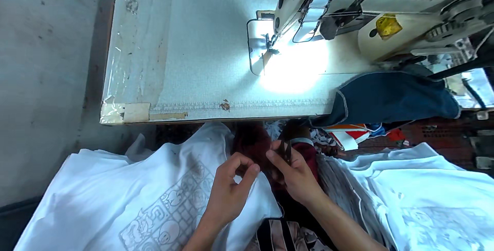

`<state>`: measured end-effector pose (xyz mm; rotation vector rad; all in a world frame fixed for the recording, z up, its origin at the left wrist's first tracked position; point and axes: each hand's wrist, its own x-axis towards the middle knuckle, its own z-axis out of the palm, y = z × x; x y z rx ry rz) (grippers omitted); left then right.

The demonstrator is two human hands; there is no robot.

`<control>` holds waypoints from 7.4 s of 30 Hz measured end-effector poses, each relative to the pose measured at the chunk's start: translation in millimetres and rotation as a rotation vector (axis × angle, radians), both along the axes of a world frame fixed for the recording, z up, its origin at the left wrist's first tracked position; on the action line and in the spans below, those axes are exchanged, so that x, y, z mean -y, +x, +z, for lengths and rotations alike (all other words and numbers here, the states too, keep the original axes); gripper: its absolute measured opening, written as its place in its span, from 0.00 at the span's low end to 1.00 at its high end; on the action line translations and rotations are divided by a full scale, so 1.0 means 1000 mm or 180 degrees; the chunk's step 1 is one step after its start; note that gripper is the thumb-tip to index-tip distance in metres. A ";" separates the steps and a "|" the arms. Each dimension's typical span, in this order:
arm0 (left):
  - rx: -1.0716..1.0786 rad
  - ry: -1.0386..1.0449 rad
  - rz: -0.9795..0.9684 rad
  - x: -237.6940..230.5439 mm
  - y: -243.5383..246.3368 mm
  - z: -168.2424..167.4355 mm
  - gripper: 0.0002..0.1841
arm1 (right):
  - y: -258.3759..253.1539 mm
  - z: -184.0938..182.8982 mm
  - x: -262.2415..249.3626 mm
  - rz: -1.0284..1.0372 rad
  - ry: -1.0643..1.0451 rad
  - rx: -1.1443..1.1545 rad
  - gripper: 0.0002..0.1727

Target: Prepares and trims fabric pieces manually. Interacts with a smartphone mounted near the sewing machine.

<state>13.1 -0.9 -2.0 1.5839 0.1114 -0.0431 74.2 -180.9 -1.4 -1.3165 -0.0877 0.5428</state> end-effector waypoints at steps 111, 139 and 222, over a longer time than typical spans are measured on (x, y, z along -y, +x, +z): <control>0.0873 0.1472 0.0420 -0.015 0.006 -0.004 0.16 | 0.010 -0.003 -0.006 0.0076 -0.0703 0.1418 0.16; 0.0074 -0.1297 -0.0330 -0.021 0.006 -0.008 0.16 | 0.037 0.030 0.031 0.1399 -0.0856 0.2190 0.11; 0.0643 -0.0243 -0.1365 -0.033 0.005 -0.001 0.18 | 0.037 0.034 0.036 0.0562 0.0381 0.1126 0.07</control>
